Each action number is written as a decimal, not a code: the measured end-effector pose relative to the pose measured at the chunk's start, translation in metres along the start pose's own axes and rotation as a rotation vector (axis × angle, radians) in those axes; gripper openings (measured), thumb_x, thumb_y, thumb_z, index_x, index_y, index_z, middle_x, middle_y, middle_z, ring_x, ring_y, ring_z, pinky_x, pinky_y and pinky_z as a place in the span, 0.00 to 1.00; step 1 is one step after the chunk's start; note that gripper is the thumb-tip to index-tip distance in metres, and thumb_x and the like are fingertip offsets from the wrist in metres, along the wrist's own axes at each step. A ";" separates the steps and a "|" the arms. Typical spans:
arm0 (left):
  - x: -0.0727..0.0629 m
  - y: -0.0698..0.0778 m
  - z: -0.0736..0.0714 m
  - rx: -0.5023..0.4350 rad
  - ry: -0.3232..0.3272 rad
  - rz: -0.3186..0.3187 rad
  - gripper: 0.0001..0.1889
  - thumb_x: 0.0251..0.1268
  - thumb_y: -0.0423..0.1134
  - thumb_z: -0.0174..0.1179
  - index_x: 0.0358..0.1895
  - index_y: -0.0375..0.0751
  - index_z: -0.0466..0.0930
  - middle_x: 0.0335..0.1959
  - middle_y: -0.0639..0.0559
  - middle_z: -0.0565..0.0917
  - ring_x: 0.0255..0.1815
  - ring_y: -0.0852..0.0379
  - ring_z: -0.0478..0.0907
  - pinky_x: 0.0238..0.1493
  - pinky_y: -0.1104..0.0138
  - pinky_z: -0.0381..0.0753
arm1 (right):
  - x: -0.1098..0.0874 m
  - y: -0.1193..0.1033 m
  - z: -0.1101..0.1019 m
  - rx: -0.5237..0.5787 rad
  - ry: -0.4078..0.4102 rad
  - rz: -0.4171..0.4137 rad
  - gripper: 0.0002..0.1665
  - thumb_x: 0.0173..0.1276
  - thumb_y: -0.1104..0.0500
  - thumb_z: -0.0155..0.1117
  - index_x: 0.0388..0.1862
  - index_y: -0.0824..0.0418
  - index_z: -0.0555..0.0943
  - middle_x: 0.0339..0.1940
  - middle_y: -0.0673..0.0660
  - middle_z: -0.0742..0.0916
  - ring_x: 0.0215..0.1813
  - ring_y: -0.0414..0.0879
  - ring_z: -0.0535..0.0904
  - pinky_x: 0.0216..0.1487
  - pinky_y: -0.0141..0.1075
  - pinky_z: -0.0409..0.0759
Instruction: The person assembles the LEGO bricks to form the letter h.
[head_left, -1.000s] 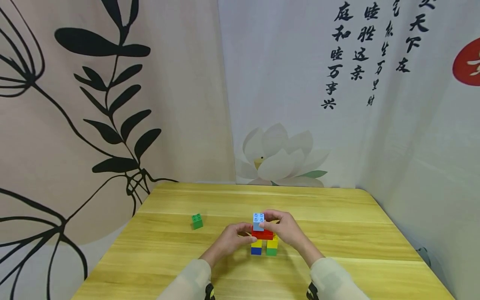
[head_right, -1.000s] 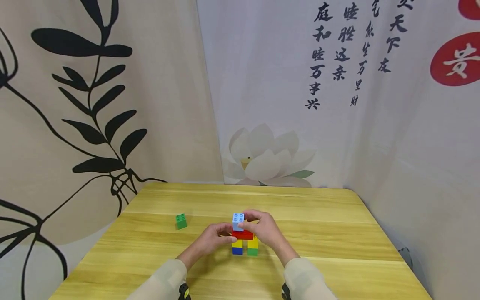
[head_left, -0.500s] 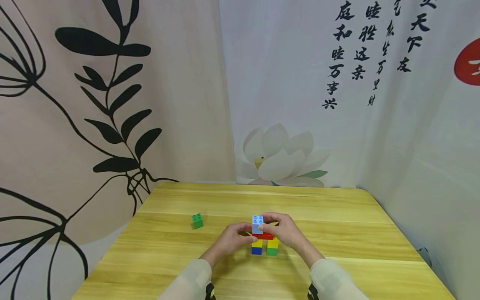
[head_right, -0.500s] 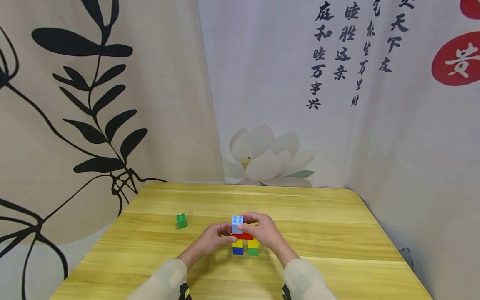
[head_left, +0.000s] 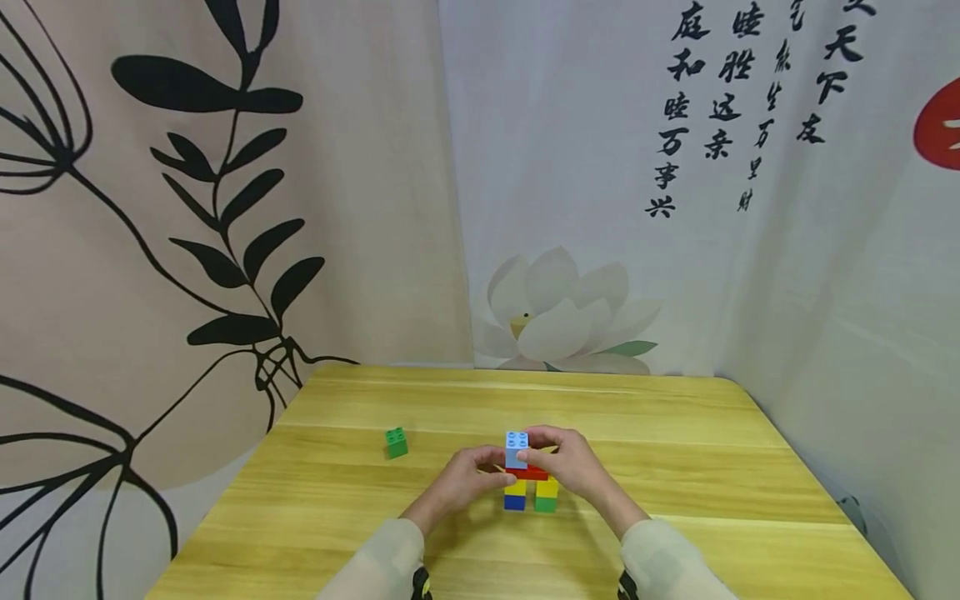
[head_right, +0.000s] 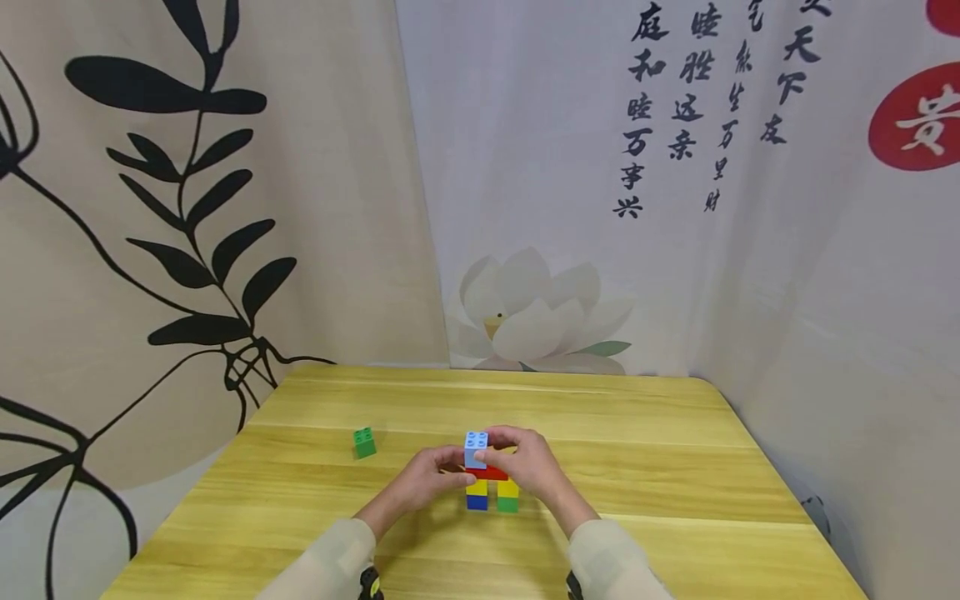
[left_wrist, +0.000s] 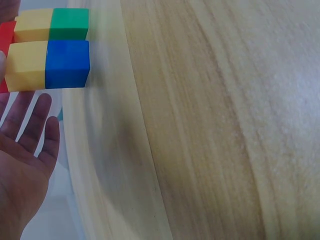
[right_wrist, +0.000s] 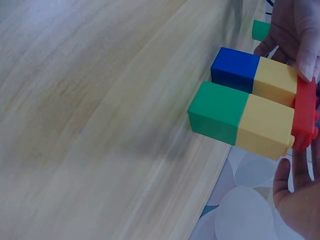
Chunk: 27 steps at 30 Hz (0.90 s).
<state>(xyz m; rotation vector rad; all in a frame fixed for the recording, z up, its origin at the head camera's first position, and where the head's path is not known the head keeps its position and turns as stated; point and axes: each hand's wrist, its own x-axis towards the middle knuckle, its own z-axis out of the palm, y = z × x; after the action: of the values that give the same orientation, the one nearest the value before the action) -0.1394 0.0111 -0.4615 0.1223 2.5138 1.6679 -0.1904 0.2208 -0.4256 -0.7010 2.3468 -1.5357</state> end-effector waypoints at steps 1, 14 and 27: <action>0.000 0.000 0.000 0.000 0.001 -0.001 0.18 0.62 0.49 0.69 0.53 0.50 0.84 0.47 0.58 0.84 0.48 0.54 0.78 0.52 0.55 0.79 | 0.000 0.000 0.000 -0.012 0.003 -0.003 0.23 0.64 0.47 0.72 0.55 0.57 0.84 0.46 0.52 0.86 0.45 0.49 0.79 0.44 0.39 0.81; 0.000 -0.003 -0.002 0.001 0.012 0.010 0.17 0.62 0.48 0.69 0.52 0.48 0.84 0.44 0.59 0.85 0.46 0.55 0.78 0.51 0.56 0.79 | -0.003 -0.004 0.004 -0.114 0.028 -0.007 0.26 0.62 0.47 0.74 0.56 0.57 0.84 0.47 0.51 0.86 0.47 0.49 0.78 0.45 0.40 0.79; 0.001 -0.004 -0.002 0.003 -0.015 0.005 0.19 0.62 0.51 0.69 0.54 0.50 0.84 0.46 0.60 0.84 0.47 0.56 0.78 0.51 0.56 0.79 | -0.004 0.000 0.004 -0.047 0.025 0.004 0.28 0.61 0.47 0.75 0.57 0.60 0.83 0.47 0.52 0.86 0.44 0.50 0.79 0.42 0.38 0.80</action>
<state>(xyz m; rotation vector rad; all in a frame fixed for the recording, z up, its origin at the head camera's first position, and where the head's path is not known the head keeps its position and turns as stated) -0.1406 0.0077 -0.4642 0.1415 2.5067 1.6593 -0.1853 0.2194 -0.4279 -0.6916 2.4078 -1.5005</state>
